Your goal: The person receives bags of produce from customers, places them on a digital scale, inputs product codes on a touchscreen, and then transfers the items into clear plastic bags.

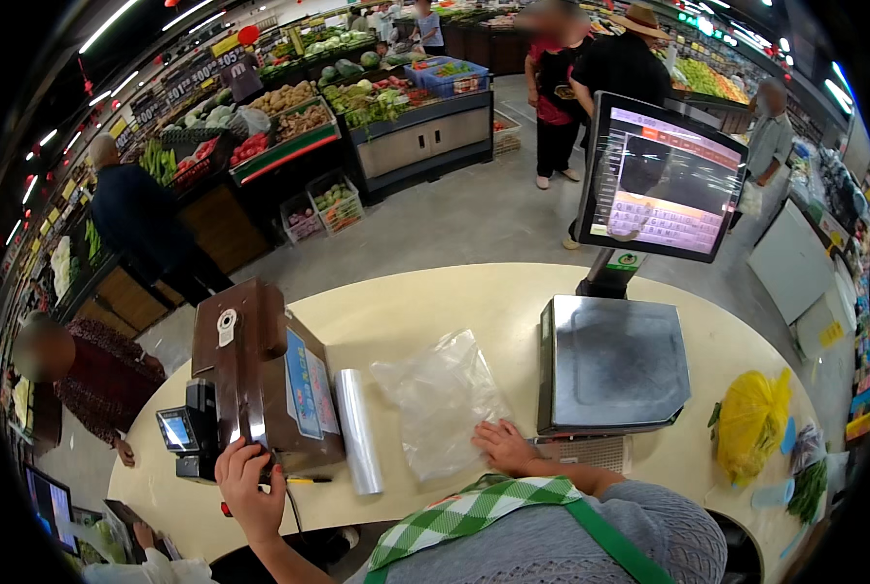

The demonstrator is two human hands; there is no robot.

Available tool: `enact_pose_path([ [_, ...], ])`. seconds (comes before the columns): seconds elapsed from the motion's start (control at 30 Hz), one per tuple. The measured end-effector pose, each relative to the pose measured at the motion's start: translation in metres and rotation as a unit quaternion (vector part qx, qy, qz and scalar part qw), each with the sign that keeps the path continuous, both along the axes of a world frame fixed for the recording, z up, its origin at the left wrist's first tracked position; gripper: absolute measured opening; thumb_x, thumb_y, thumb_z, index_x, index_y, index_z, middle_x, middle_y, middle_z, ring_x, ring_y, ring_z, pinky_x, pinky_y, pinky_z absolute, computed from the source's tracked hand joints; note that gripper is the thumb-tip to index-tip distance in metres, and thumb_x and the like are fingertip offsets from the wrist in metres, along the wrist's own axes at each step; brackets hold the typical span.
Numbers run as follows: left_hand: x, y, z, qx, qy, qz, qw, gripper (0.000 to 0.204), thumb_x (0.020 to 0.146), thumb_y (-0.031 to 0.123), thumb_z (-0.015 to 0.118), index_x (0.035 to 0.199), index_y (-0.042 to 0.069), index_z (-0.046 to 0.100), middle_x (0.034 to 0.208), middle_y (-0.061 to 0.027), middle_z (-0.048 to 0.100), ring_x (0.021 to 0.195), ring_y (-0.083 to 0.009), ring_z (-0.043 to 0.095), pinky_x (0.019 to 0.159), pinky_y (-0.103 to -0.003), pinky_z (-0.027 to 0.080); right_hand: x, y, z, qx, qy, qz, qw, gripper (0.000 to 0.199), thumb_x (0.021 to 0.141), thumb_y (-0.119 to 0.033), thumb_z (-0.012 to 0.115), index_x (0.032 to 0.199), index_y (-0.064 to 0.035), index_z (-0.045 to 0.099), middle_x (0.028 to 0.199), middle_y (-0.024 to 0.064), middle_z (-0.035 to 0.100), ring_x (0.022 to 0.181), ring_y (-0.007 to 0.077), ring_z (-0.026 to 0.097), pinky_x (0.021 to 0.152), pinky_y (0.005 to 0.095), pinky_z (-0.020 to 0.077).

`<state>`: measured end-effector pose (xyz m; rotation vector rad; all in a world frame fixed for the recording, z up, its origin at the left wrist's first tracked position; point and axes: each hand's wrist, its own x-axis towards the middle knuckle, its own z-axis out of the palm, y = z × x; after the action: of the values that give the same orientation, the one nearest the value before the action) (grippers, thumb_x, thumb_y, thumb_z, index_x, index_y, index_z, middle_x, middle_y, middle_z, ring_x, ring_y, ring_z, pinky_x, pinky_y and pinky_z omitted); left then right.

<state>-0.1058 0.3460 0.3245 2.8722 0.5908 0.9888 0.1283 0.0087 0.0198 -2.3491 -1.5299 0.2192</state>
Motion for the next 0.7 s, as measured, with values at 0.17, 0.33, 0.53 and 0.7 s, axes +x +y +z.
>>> enact_pose_path([
  [0.17, -0.006, -0.001, -0.002, -0.005, 0.012, 0.017, 1.0, 0.022, 0.066, 0.004, 0.07, 0.086, 0.003, 0.06, 0.101, -0.0107, 0.063, 0.114, -0.0359, 0.056, 0.099, -0.049, 0.039, 0.001, 0.002, 0.015, -0.031, 0.015, 0.019, 0.999, 0.053, 0.091, -0.026, 0.058, 0.141, -0.0139, 0.047, 0.152, 0.0077, 0.039, 0.144, 0.0237, 0.031, 0.117, 0.0498, 0.0216],
  [0.33, -0.003, -0.002, -0.002, -0.015, 0.009, 0.008, 1.0, 0.017, 0.069, 0.003, 0.067, 0.083, 0.003, 0.058, 0.102, -0.012, 0.063, 0.116, -0.0363, 0.055, 0.1, -0.048, 0.038, 0.001, -0.002, -0.001, 0.0, -0.003, 0.01, 1.0, 0.054, 0.09, -0.025, 0.06, 0.141, -0.0135, 0.047, 0.151, 0.0075, 0.04, 0.144, 0.0231, 0.031, 0.116, 0.0507, 0.0234],
  [0.53, -0.007, 0.003, -0.006, -0.01, 0.008, -0.004, 1.0, 0.015, 0.07, 0.003, 0.066, 0.081, 0.003, 0.056, 0.102, -0.012, 0.063, 0.115, -0.0366, 0.055, 0.099, -0.048, 0.038, 0.001, -0.001, -0.003, 0.015, -0.005, 0.012, 1.0, 0.052, 0.088, -0.024, 0.061, 0.138, -0.0133, 0.05, 0.151, 0.0069, 0.041, 0.143, 0.0221, 0.032, 0.116, 0.0499, 0.0243],
  [0.7, -0.006, 0.0, -0.009, -0.018, -0.033, 0.019, 0.999, 0.018, 0.066, 0.003, 0.068, 0.082, 0.003, 0.059, 0.105, -0.0119, 0.063, 0.113, -0.0368, 0.055, 0.098, -0.05, 0.039, 0.001, 0.001, 0.003, 0.012, 0.002, 0.01, 1.0, 0.052, 0.088, -0.025, 0.061, 0.137, -0.0135, 0.051, 0.149, 0.0072, 0.043, 0.142, 0.0225, 0.034, 0.115, 0.0499, 0.0253],
])
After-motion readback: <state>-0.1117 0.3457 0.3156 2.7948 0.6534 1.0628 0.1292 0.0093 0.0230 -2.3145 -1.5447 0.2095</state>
